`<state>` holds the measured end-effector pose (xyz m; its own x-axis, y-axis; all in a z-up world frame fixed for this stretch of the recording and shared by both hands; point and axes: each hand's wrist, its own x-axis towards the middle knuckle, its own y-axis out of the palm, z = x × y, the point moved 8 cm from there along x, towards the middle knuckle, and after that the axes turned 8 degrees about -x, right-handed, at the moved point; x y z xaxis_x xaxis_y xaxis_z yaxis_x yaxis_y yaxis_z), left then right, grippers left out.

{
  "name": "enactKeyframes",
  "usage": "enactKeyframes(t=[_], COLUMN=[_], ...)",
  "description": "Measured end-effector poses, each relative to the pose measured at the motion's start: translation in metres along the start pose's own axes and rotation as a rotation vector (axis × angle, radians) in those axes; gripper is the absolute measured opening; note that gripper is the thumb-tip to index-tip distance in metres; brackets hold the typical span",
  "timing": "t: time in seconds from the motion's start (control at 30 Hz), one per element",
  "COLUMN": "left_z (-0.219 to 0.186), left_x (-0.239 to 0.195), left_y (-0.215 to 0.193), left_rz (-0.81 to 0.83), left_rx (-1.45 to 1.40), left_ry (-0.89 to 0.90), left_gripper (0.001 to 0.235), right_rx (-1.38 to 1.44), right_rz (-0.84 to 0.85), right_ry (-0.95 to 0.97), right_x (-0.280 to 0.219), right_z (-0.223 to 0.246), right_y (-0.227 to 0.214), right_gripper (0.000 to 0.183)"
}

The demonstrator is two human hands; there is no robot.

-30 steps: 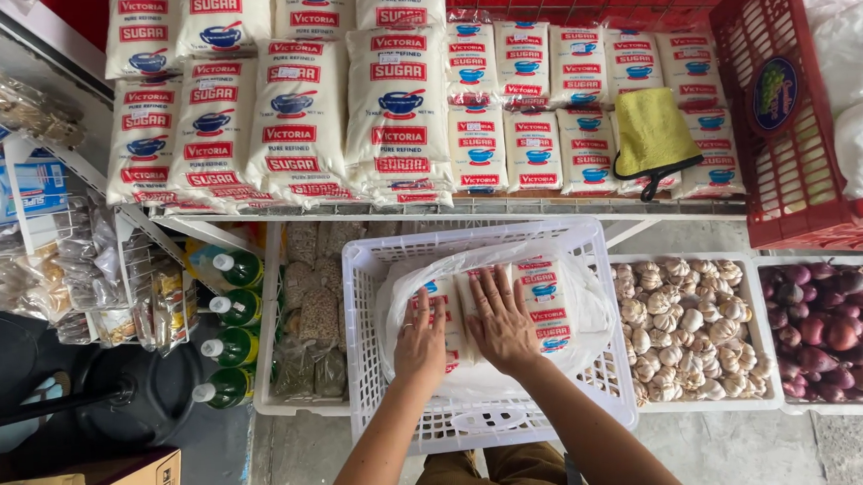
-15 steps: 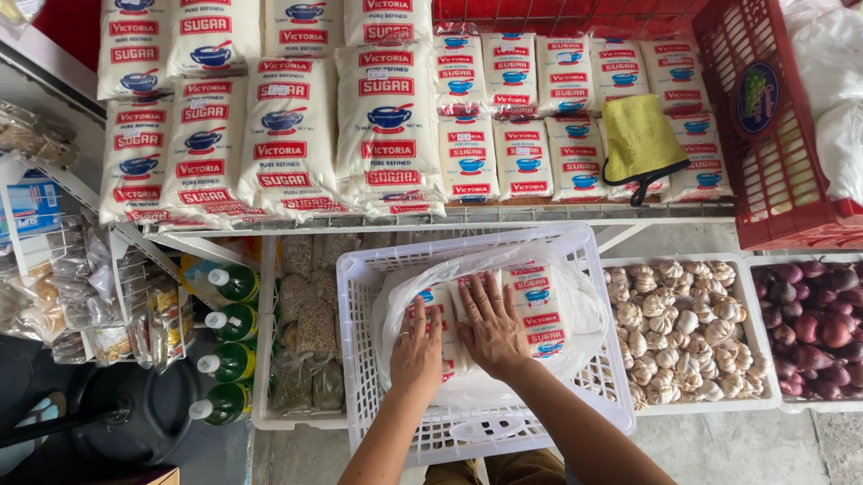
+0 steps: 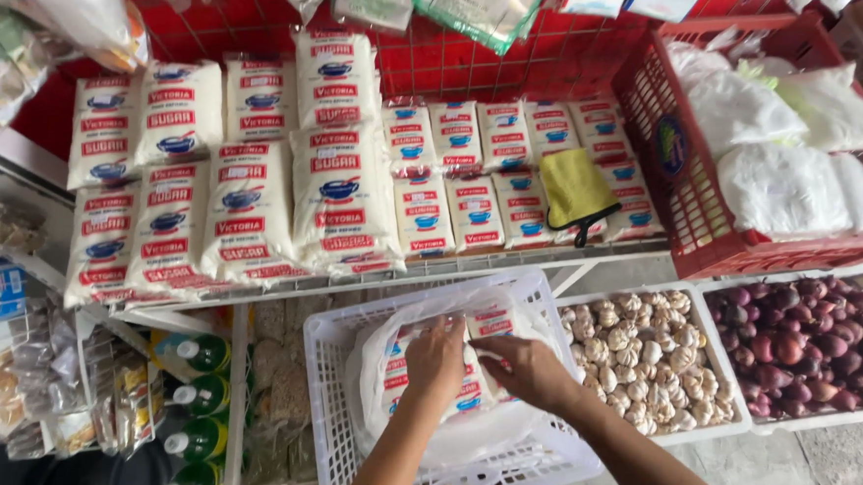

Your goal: The person wipes several sugar packets with a small yellow sponge and places them into a white plastic bag within a basket.

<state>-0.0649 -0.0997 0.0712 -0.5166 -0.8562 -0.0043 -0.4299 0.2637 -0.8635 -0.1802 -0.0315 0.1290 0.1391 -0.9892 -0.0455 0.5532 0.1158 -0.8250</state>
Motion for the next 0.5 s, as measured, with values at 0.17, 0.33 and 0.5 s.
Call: enactKeyframes(t=[0.17,0.33,0.5], left_z=[-0.059,-0.09,-0.118], left_x=[0.041,0.083,0.123], left_y=[-0.014,-0.021,-0.05], left_rz=[0.032,0.021,0.053], left_rx=[-0.146,-0.303,-0.16], left_ry=[0.068,0.099,0.12], left_gripper=[0.036,0.059,0.079], right_rx=[-0.212,-0.637,-0.682], right_rz=[-0.178,-0.332,-0.201], right_ry=[0.37,0.072,0.188], right_x=[0.043,0.092,0.142], right_z=[-0.075,-0.092,-0.174], right_y=[-0.099,-0.151,-0.144], right_gripper=[0.03,0.092,0.096])
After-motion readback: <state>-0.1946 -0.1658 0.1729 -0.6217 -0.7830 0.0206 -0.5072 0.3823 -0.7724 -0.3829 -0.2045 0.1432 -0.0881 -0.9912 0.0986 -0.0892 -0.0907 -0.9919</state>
